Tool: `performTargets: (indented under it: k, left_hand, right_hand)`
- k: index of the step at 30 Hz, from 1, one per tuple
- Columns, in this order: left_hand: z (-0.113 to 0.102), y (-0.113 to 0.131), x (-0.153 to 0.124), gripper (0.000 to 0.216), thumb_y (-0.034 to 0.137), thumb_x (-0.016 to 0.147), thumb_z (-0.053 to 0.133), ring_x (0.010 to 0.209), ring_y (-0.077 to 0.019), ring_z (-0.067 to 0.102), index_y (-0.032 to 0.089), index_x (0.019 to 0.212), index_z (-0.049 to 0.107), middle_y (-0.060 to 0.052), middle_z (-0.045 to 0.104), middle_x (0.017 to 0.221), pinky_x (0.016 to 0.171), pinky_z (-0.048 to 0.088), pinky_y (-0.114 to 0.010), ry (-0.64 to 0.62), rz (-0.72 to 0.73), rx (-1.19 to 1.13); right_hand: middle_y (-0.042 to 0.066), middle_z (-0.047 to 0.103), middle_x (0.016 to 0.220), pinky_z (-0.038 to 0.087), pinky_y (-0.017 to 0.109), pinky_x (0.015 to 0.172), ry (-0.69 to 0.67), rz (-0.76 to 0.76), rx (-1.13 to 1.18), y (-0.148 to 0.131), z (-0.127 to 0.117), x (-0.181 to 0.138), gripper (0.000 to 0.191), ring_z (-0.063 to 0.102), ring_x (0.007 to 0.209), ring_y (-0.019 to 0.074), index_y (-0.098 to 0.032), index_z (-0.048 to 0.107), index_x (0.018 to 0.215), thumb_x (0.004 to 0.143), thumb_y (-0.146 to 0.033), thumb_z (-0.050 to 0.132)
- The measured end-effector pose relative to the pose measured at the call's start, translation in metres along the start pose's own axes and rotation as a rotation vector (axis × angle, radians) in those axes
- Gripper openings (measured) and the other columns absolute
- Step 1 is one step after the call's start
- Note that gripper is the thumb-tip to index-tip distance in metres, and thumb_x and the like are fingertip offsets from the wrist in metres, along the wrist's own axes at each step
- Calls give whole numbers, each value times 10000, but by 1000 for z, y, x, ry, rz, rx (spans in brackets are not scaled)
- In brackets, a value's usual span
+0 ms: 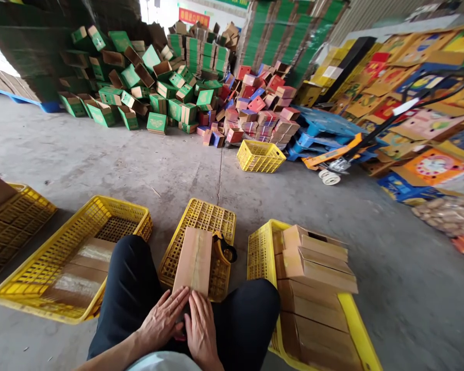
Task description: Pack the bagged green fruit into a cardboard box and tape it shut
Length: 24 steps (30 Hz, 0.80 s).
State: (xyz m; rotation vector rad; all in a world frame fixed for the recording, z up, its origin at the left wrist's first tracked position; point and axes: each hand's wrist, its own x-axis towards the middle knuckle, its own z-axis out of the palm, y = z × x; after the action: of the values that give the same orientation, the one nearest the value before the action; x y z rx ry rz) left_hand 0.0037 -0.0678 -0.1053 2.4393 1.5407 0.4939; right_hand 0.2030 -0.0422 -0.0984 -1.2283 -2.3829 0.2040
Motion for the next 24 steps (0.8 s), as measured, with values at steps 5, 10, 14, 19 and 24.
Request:
performTargets:
  k: [5, 10, 14, 19, 24]
  left_hand:
    - [-6, 0, 14, 669, 346, 1037, 539, 1505, -246, 464, 296, 1664, 310, -61, 460, 1659, 1267, 337, -431, 18, -46, -24]
    - [-8, -4, 27, 596, 277, 1052, 486, 1506, -245, 462, 290, 1637, 373, -68, 489, 1639, 1251, 351, -445, 16, -74, -44]
    - [-6, -11, 38, 563, 276, 1069, 435, 1522, -253, 436, 264, 1631, 395, -69, 474, 1648, 1236, 355, -458, 17, -84, -11]
    - [-4, -19, 56, 561, 263, 1064, 421, 1530, -266, 423, 256, 1625, 416, -83, 482, 1641, 1218, 360, -457, 53, -99, 16]
    - [-7, -28, 76, 552, 273, 1073, 389, 1532, -262, 418, 249, 1624, 418, -86, 478, 1644, 1193, 387, -460, 83, -115, 23]
  right_hand:
    - [85, 650, 1480, 496, 528, 1165, -24, 47, -17, 0, -8, 21, 567, 633, 1342, 297, -291, 418, 1612, 1052, -199, 431]
    - [113, 635, 1487, 444, 574, 1195, -45, 48, -30, 5, -11, 41, 560, 604, 1362, 301, -249, 515, 1546, 1005, -124, 446]
    - [128, 666, 1427, 431, 593, 1195, -35, 40, -33, 11, -8, 55, 551, 625, 1310, 292, -214, 555, 1509, 997, -79, 400]
    - [132, 660, 1436, 455, 553, 1178, -12, 25, -66, 21, -1, 69, 557, 607, 1328, 292, -199, 541, 1516, 995, -61, 399]
    - [157, 636, 1470, 509, 520, 1127, 28, -21, -93, 34, 10, 78, 578, 588, 1361, 308, -155, 515, 1543, 983, -70, 394]
